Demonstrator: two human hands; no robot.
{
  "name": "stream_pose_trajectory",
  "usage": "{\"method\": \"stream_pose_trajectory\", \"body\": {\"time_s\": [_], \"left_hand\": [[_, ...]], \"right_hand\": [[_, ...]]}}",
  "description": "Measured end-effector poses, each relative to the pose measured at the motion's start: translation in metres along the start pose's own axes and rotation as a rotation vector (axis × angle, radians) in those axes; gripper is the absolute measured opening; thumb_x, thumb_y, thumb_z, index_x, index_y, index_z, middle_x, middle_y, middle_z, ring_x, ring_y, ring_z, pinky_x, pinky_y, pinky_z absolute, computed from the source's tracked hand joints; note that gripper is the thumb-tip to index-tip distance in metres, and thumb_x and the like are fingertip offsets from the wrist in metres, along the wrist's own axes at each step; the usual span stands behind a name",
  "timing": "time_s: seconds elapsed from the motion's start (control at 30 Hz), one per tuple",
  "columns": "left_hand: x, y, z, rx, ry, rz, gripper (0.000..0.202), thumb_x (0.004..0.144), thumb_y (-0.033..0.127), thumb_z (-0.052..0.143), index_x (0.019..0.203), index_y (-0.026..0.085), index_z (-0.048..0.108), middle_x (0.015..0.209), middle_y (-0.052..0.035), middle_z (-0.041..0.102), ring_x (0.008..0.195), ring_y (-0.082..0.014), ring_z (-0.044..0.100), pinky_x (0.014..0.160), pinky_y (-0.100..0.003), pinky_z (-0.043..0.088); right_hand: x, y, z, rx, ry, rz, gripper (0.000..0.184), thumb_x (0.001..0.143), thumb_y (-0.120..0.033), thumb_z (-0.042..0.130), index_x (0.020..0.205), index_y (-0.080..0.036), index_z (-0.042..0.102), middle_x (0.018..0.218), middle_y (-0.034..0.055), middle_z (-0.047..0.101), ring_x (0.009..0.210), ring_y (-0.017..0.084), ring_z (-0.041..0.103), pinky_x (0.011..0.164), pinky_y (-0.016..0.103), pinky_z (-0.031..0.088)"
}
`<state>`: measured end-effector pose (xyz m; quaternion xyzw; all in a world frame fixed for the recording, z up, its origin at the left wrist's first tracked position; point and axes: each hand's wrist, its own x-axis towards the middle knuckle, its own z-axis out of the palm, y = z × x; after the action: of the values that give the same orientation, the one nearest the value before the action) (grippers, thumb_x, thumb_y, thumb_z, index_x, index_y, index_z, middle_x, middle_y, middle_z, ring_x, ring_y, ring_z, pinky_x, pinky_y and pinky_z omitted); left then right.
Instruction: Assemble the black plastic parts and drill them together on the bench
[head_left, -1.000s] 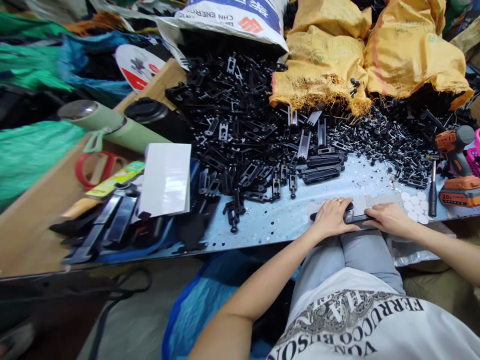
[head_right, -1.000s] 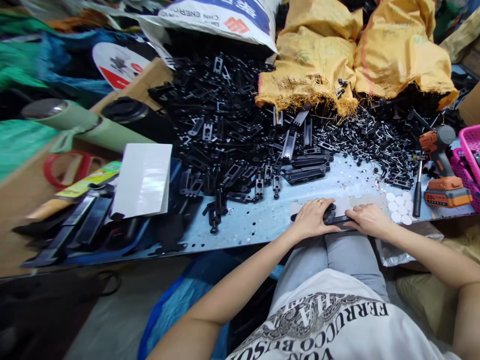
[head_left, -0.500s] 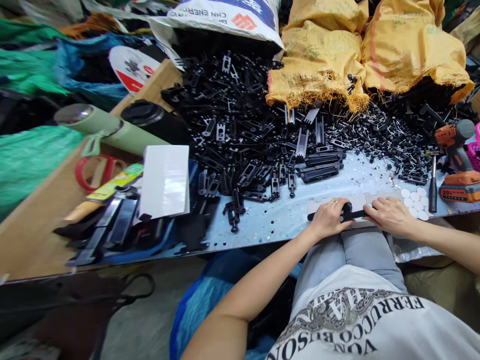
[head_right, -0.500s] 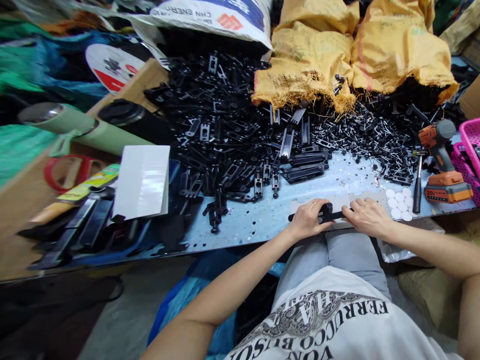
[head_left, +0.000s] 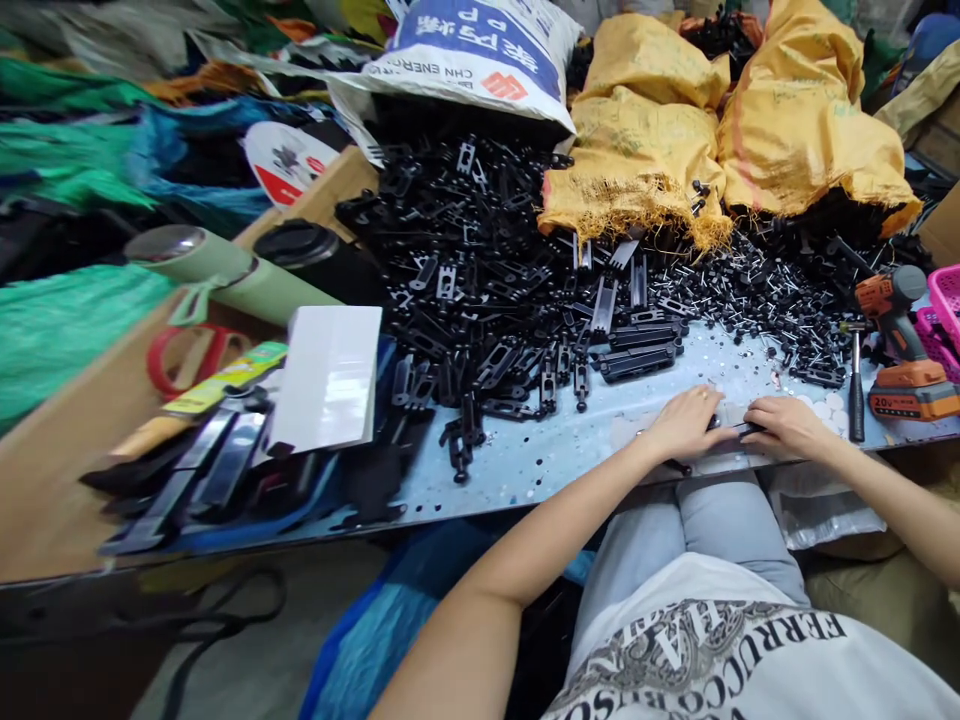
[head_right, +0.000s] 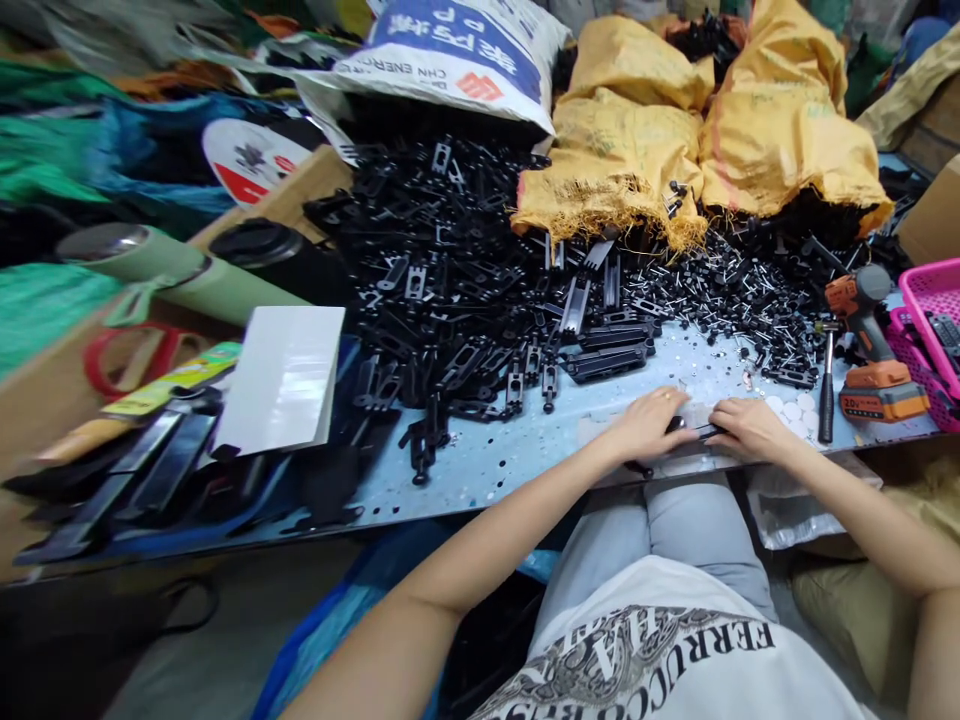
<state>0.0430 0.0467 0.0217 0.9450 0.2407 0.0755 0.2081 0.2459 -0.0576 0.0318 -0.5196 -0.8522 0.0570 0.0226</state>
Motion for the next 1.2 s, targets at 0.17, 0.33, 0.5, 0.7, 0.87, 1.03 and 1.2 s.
{"method": "stream_pose_trajectory", "body": {"time_s": [0.17,0.33,0.5,0.7,0.87,1.03,1.2], "left_hand": [[0.102,-0.019,-0.017,0.046,0.177,-0.221,0.032,0.091,0.033,0.047,0.119,0.018,0.051,0.12,-0.0103,0.054,0.105,-0.02,0.055,0.089,-0.04,0.047],[0.141,-0.036,-0.015,0.084,0.198,-0.234,0.036,0.088,0.036,0.054,0.117,0.015,0.052,0.117,-0.0089,0.055,0.099,-0.0195,0.057,0.084,-0.041,0.05],[0.126,-0.033,-0.01,0.158,0.219,-0.224,0.016,0.087,0.014,0.048,0.094,0.008,0.061,0.1,-0.0134,0.061,0.097,-0.0226,0.058,0.086,-0.04,0.048],[0.038,-0.037,-0.023,0.066,0.42,-0.257,0.026,0.084,0.007,0.04,0.102,0.012,0.058,0.102,-0.0129,0.061,0.094,-0.0206,0.059,0.084,-0.035,0.048],[-0.058,-0.044,-0.03,-0.187,0.578,-0.373,0.02,0.081,0.012,0.047,0.097,0.015,0.06,0.09,-0.0057,0.064,0.08,-0.0163,0.062,0.077,-0.031,0.051],[-0.095,-0.03,-0.021,-0.249,0.456,-0.373,0.018,0.082,0.012,0.046,0.093,0.016,0.06,0.088,-0.005,0.065,0.082,-0.0163,0.062,0.077,-0.03,0.051],[-0.091,-0.019,-0.017,-0.156,0.398,-0.332,0.021,0.084,0.01,0.042,0.095,0.016,0.059,0.091,-0.0066,0.063,0.086,-0.0181,0.061,0.08,-0.032,0.05]], "right_hand": [[-0.019,0.014,0.023,0.07,0.065,0.072,0.036,0.091,-0.049,0.043,0.097,-0.018,0.062,0.091,0.0094,0.061,0.086,0.02,0.055,0.075,0.031,0.042],[0.008,0.039,0.01,0.04,0.14,0.232,0.033,0.095,-0.041,0.039,0.106,-0.018,0.06,0.099,0.0086,0.061,0.093,0.019,0.054,0.082,0.03,0.042],[0.081,0.086,-0.008,-0.16,0.221,0.59,0.037,0.091,-0.03,0.043,0.125,-0.016,0.05,0.118,0.0125,0.054,0.104,0.024,0.049,0.082,0.032,0.04],[0.118,0.08,0.011,-0.262,0.084,0.557,0.034,0.092,-0.014,0.033,0.119,-0.013,0.053,0.11,0.0158,0.056,0.099,0.022,0.048,0.08,0.033,0.036],[0.105,0.075,0.011,-0.214,0.047,0.502,0.029,0.089,-0.013,0.037,0.109,-0.01,0.058,0.102,0.0145,0.059,0.095,0.021,0.051,0.078,0.029,0.035],[0.1,0.066,0.006,-0.033,0.158,0.503,0.025,0.085,-0.02,0.045,0.104,-0.012,0.06,0.103,0.013,0.062,0.091,0.021,0.056,0.078,0.03,0.04],[0.081,0.04,0.001,0.475,0.407,0.437,0.02,0.081,-0.026,0.051,0.094,-0.017,0.063,0.092,0.0063,0.067,0.076,0.017,0.063,0.075,0.03,0.048]]}}
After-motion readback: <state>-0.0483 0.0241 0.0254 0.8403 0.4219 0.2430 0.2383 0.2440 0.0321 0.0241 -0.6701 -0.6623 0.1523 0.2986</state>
